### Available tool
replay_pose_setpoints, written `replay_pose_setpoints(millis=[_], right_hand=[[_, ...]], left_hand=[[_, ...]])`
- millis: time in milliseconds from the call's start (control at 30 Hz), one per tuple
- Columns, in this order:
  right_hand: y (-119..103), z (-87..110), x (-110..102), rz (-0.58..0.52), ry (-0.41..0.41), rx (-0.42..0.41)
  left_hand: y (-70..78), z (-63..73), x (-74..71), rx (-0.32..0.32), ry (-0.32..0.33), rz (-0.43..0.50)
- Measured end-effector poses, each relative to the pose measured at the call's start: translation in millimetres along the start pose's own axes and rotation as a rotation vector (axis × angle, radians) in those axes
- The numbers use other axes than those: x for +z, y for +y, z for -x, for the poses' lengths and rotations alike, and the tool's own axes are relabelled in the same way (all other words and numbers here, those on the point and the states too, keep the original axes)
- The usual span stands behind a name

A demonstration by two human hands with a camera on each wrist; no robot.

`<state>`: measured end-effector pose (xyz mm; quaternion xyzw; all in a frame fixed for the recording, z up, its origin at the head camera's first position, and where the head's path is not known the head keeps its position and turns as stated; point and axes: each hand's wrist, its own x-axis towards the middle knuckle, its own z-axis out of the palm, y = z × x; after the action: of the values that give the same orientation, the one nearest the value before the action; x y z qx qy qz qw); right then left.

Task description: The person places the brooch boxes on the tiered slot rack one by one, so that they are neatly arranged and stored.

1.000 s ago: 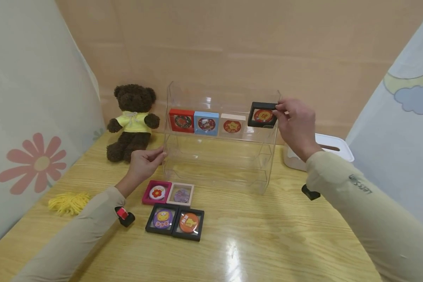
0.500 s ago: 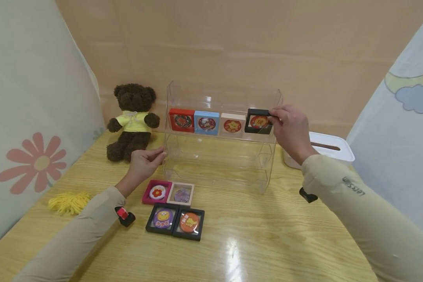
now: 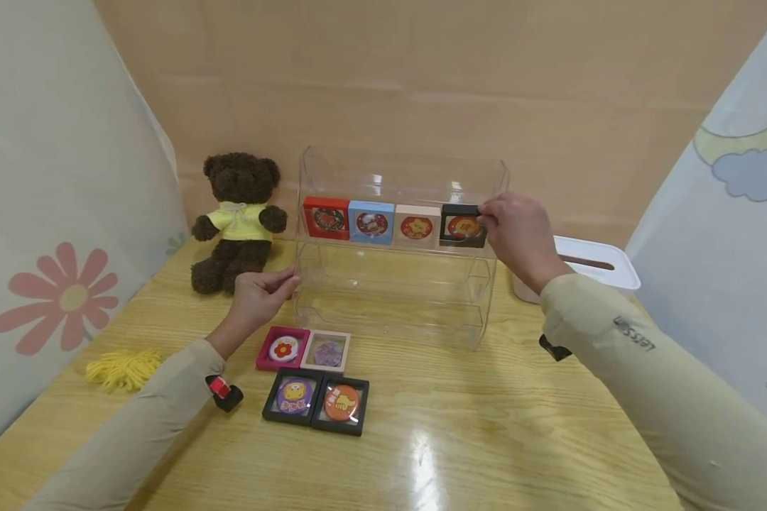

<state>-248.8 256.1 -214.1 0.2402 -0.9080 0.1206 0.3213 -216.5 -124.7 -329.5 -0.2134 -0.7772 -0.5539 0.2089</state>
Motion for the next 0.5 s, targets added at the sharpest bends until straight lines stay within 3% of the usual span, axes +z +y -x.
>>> replay_pose_setpoints(millis=[500], right_hand=[[-6.3, 0.5, -1.1, 0.055, -0.112, 0.035]], left_hand=[[0.6, 0.0, -0.7, -0.014, -0.01, 0.012]])
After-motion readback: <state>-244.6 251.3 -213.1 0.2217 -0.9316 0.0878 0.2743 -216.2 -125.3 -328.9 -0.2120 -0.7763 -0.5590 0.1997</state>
